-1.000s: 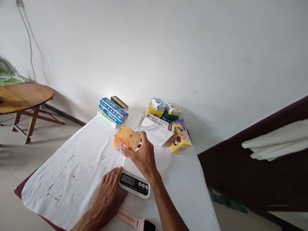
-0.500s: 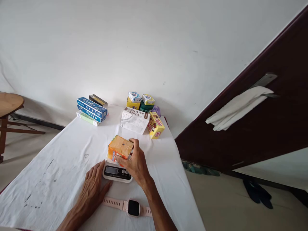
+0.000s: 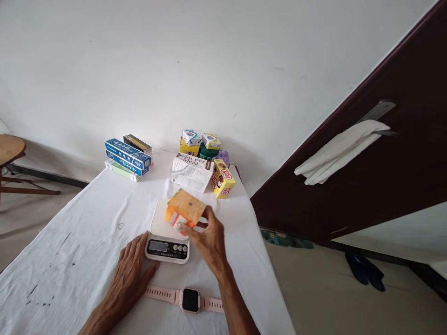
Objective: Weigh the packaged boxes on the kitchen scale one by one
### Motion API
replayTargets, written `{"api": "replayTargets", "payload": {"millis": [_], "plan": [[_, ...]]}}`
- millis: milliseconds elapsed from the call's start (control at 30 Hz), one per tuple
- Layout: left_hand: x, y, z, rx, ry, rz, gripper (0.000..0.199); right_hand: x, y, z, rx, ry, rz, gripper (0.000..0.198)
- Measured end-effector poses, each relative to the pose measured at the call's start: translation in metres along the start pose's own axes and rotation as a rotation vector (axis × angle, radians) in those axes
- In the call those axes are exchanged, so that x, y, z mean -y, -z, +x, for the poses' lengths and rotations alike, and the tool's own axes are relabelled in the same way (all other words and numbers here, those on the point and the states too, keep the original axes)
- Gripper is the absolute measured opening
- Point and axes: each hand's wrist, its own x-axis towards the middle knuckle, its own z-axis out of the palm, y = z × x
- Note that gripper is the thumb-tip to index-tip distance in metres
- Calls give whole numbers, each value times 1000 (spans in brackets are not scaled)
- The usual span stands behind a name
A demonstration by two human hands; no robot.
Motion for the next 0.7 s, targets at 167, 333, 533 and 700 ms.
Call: {"api": "replayTargets", "payload": {"millis": [167,333,533,700], "plan": [[-3,3,1,19,12,-4,68,-15,35,28,-226,-16,-114,58],[-4,6,2,32,15,-10,68,-42,35,57,-237,-40,-289,56],[-4,7,2,26,4,-27,73,-64,26,72,-218,-39,-332,57],[-4,7,2,34,5,-46,75,-69,31,81,-210,-41,-348,65]]}}
